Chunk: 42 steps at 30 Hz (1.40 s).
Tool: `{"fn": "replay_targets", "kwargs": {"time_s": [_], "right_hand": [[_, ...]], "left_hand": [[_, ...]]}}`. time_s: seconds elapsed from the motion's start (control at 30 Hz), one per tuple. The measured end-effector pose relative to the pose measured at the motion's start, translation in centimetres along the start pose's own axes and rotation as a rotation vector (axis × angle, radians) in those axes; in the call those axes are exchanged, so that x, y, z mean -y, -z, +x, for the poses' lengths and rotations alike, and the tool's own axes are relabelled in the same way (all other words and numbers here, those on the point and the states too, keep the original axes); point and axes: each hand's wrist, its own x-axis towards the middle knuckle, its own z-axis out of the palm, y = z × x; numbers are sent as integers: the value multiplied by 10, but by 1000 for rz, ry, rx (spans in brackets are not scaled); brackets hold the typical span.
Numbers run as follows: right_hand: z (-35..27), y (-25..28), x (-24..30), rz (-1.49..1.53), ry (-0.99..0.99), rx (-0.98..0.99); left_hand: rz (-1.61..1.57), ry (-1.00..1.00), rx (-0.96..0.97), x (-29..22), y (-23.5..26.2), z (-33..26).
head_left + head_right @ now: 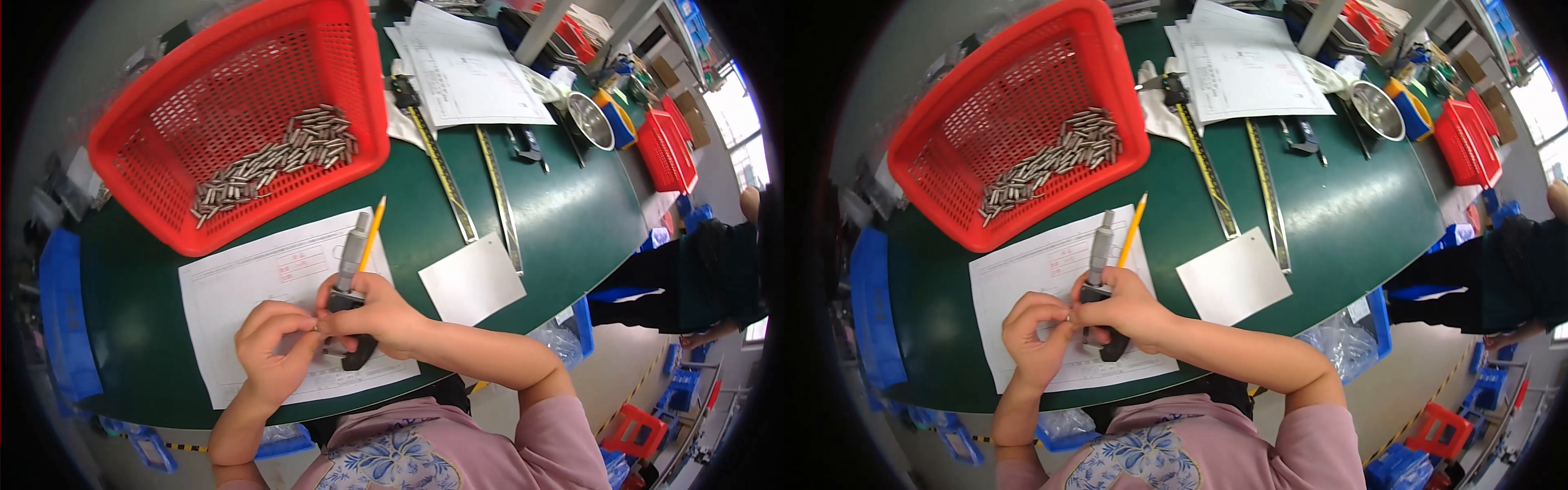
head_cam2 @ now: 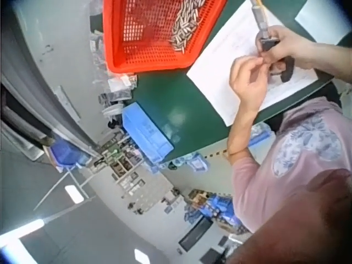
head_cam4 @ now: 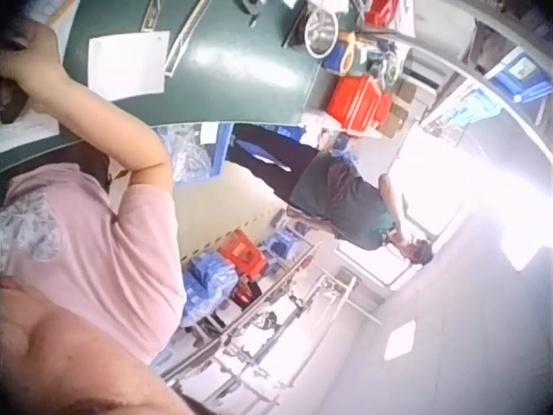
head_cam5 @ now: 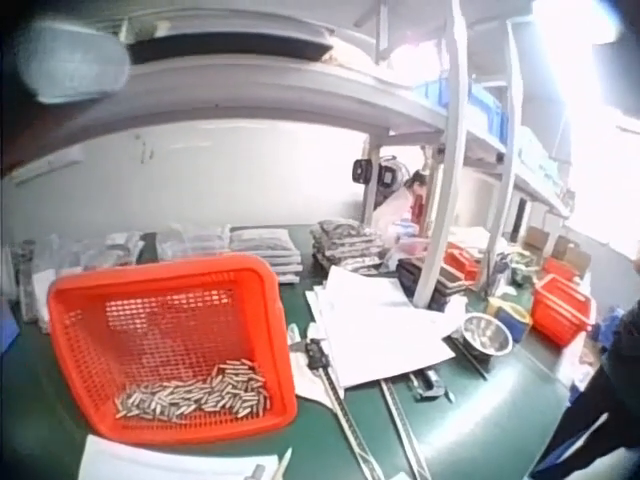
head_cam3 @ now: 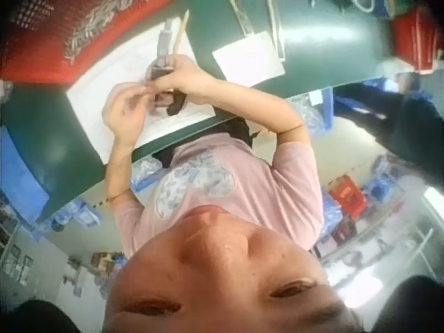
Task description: Using a digital micrometer to measure small metal pins at a manufacturing workbench while referencing a technical drawing.
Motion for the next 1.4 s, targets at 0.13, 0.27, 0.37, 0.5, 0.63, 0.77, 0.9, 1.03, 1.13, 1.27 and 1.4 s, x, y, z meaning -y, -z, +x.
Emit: {"fn": "replay_targets", "kwargs": {"time_s": [0.13, 0.27, 0.37, 0.5, 0.63, 0.77, 0.9, 1.03, 1.13, 1.27, 1.4], "right_hand": [[0, -4, 5, -54, -20, 27], [0, -3, 5, -85, -37, 30], [-1, -3, 6, -114, -33, 33], [-1, -7, 5, -156, -35, 11], [-6, -9, 4, -174, -27, 12], [-2, -6, 2, -133, -31, 34], [-1, -4, 6, -89, -15, 8], [-1, -5, 10, -46, -14, -17], [2, -4, 9, -43, -31, -5], [0, -4, 7, -40, -29, -4], [-1, -5, 6, -48, -30, -8]], "left_hand": [[-7, -37, 36, -1, 5, 0], [-4, -39, 40, -3, 6, 0], [14, -62, 42, -3, 7, 0], [16, -47, 46, 0, 8, -3], [13, -68, 54, -2, 9, -7], [-15, -37, 46, -1, 9, -8], [30, -104, 33, 0, 6, 1], [19, -89, 32, 1, 5, 1], [-7, -85, 33, 3, 6, 2], [-14, -85, 37, 4, 6, -1], [-13, -79, 39, 3, 5, -4]]}}
